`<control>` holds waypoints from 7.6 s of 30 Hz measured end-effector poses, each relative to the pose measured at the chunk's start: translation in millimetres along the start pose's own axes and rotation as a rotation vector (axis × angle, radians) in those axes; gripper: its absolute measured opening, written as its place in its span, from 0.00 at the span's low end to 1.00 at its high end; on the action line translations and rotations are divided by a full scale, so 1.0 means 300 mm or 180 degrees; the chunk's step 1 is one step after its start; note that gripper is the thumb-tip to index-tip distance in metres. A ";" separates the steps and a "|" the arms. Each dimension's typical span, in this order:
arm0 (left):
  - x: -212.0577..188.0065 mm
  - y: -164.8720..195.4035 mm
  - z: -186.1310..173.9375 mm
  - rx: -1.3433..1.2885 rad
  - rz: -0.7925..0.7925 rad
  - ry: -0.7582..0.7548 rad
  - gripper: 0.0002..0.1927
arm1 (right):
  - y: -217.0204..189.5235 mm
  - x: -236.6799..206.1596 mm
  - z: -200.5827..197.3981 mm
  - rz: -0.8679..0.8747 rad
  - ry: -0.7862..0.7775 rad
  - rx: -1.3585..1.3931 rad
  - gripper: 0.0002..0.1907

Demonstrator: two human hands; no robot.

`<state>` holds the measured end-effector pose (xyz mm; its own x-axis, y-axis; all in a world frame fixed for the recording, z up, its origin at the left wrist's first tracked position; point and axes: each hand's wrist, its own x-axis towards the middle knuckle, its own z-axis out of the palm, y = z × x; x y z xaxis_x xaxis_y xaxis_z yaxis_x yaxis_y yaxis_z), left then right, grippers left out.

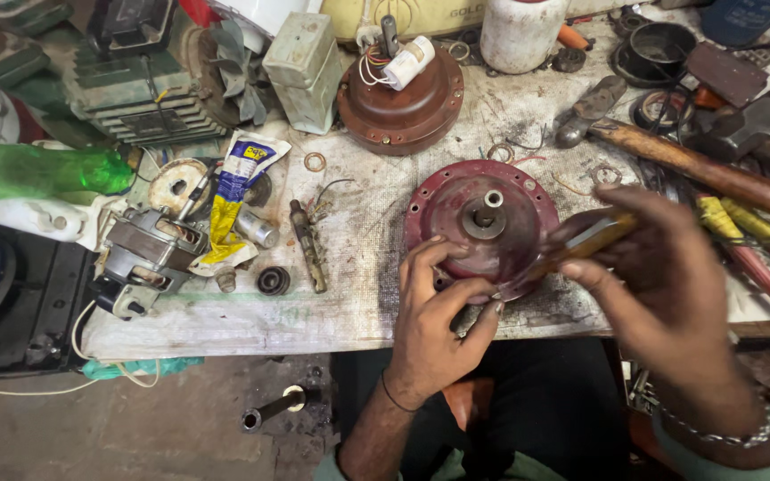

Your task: The person assembles a mechanical component by placing a bearing into a housing, fitting a rotor into the housing, and tapping it with a hammer. They then attach a red cover and secure it with screws using a screwdriver.

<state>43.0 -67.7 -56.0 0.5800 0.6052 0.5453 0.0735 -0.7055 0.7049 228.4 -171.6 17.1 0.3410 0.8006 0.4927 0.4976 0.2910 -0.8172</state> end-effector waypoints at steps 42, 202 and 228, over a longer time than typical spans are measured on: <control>0.004 -0.005 -0.005 -0.0003 -0.0004 -0.0032 0.12 | -0.048 0.021 0.065 -0.0804 -0.0633 -0.1253 0.29; 0.110 0.060 -0.201 0.0735 0.0236 -0.0943 0.09 | 0.046 0.034 -0.066 0.0126 0.0283 -0.3151 0.21; 0.107 0.018 -0.172 0.0707 0.0525 -0.0736 0.10 | 0.002 0.007 -0.092 0.0305 0.0260 -0.2635 0.23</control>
<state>20.3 -33.1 -11.4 0.7652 0.3949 0.5085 0.1234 -0.8651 0.4861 251.4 -184.1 26.0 0.4526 0.7525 0.4785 0.8776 -0.2807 -0.3886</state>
